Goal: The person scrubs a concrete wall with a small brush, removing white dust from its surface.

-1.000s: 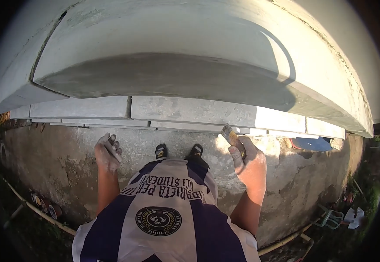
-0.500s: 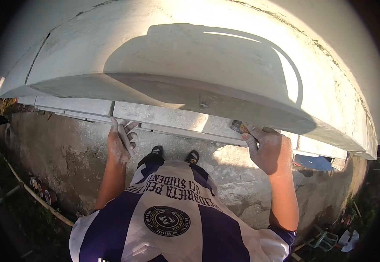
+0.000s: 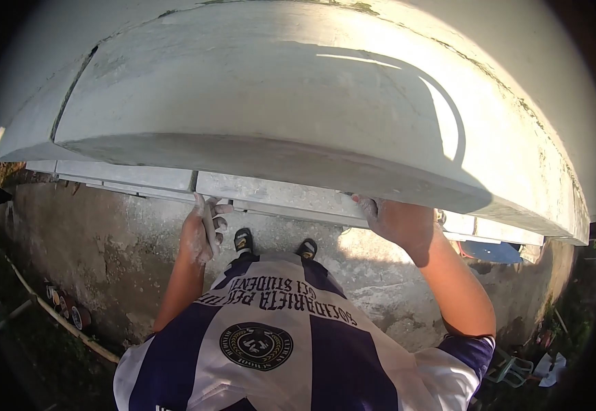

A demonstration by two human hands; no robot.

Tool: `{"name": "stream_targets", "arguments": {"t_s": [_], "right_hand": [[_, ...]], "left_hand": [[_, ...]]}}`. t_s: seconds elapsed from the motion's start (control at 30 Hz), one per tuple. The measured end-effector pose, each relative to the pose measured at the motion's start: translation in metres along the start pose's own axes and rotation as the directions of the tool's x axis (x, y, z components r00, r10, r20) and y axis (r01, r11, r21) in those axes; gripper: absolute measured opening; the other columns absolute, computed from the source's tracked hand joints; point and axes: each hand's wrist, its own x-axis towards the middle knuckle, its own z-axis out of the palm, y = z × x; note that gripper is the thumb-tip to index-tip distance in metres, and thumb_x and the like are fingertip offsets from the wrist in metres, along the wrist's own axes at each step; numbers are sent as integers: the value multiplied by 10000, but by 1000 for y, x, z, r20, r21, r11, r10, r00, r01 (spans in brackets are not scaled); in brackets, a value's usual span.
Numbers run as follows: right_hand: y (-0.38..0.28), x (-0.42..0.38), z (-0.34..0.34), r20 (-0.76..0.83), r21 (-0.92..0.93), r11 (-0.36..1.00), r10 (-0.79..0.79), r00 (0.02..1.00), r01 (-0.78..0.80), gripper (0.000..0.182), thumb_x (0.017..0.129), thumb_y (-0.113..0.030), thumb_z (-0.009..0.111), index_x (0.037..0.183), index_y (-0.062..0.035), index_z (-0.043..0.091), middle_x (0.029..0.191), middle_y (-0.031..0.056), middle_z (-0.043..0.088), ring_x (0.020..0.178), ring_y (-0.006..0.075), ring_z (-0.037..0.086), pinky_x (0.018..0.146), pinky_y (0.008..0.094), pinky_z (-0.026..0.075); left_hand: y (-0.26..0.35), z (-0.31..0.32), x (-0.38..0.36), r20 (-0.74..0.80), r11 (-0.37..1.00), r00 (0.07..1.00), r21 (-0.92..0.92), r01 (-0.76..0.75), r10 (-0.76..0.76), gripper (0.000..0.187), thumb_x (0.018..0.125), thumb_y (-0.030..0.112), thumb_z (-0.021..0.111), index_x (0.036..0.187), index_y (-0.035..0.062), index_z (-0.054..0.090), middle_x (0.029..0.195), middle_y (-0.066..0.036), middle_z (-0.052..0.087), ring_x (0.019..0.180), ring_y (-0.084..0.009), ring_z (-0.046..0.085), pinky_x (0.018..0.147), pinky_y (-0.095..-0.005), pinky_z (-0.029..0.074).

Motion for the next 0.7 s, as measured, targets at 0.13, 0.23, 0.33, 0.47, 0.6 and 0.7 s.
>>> {"name": "stream_targets", "arguments": {"t_s": [0.13, 0.23, 0.33, 0.47, 0.6, 0.7], "right_hand": [[-54, 45, 18, 201, 42, 999, 20, 979, -29, 347, 931, -414, 613, 1205, -224, 710, 1161, 111, 638, 1067, 334, 616, 896, 479, 518], [-93, 82, 12, 394, 89, 982, 120, 911, -168, 369, 962, -457, 555, 1243, -255, 683, 1176, 108, 639, 1090, 323, 614, 918, 483, 513], [-92, 82, 30, 267, 114, 986, 84, 960, -118, 400, 977, -484, 521, 1276, -256, 659, 1190, 98, 637, 1065, 318, 628, 943, 484, 507], [-72, 61, 27, 132, 88, 990, 95, 987, -107, 367, 955, -484, 566, 1165, -219, 711, 1148, 86, 662, 998, 320, 649, 909, 463, 509], [-23, 16, 12, -147, 166, 985, 68, 987, -43, 286, 890, -425, 678, 1005, -174, 751, 1065, 99, 698, 982, 342, 645, 858, 447, 506], [-11, -6, -23, 81, 40, 959, 277, 957, -281, 216, 831, -303, 740, 996, -164, 751, 1048, 112, 701, 974, 365, 640, 851, 438, 505]], "left_hand": [[5, -3, -1, 32, 999, 999, 40, 16, -17, 844, 967, 687, 404, 1356, -60, 458, 1056, -91, 611, 766, -111, 532, 488, -230, 396], [7, -6, -1, 31, 998, 999, 56, 40, -42, 855, 967, 685, 406, 1370, -68, 443, 1049, -97, 615, 766, -115, 535, 479, -231, 398], [13, -7, 0, 46, 997, 998, 64, 46, -49, 861, 966, 677, 421, 1368, -84, 436, 1045, -108, 620, 764, -118, 538, 469, -234, 405], [16, -10, 0, 87, 997, 995, 59, 43, -48, 861, 965, 662, 445, 1357, -104, 434, 1043, -119, 624, 759, -114, 541, 448, -222, 417], [18, -15, 2, 99, 997, 993, 9, 71, -71, 667, 998, 579, 462, 1273, -24, 542, 1028, -102, 642, 675, -96, 576, 439, -200, 427], [24, -14, 2, 99, 996, 991, 34, 85, -88, 672, 1004, 568, 458, 1283, -37, 541, 1038, -111, 644, 675, -100, 582, 437, -200, 425]]}}
